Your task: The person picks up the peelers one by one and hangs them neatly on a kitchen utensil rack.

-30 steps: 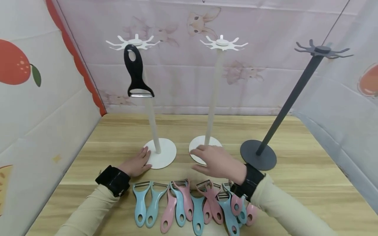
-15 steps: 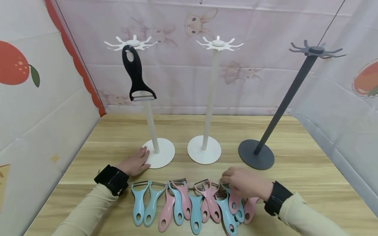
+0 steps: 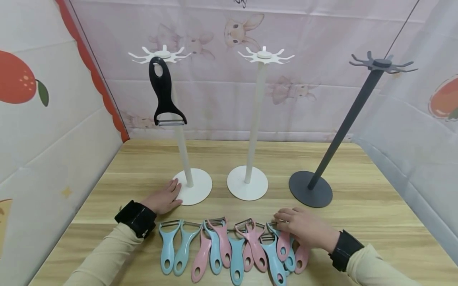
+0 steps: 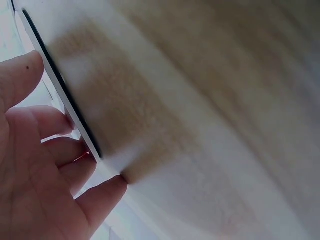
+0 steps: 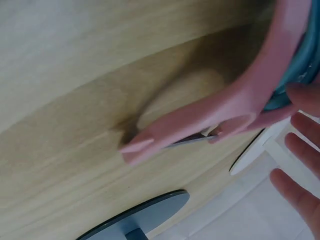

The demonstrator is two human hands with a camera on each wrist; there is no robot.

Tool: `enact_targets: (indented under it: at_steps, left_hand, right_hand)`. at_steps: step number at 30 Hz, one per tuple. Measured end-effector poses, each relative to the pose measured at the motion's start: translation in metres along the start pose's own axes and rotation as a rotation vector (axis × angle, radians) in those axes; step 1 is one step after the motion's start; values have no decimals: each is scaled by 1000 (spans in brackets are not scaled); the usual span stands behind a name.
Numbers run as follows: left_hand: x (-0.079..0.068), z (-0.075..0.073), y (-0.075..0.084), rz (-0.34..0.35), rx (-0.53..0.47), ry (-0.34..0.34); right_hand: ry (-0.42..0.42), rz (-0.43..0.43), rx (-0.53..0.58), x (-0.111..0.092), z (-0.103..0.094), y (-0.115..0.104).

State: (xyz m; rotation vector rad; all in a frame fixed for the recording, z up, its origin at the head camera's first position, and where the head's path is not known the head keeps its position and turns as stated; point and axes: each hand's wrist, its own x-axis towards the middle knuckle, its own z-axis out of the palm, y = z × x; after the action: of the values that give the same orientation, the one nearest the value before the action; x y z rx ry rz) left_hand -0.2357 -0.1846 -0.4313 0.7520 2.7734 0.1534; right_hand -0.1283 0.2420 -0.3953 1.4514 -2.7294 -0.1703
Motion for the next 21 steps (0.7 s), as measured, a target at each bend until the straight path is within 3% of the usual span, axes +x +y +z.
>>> enact_targets:
  at_steps: [7,13,16,21]
  left_hand:
    - [0,-1,3,12,-26,6]
    - [-1,-1,4,15,-28,9]
    - [-1,0,3,6,-35,-1]
    - [-1,-1,2,-1,-48,0]
  right_hand:
    - [41,-45,-38,-1,2,3]
    - [137,-48,31,2,-5,8]
    - [228,-37,67,10,-11,11]
    - [456,-65,97,34,-29,17]
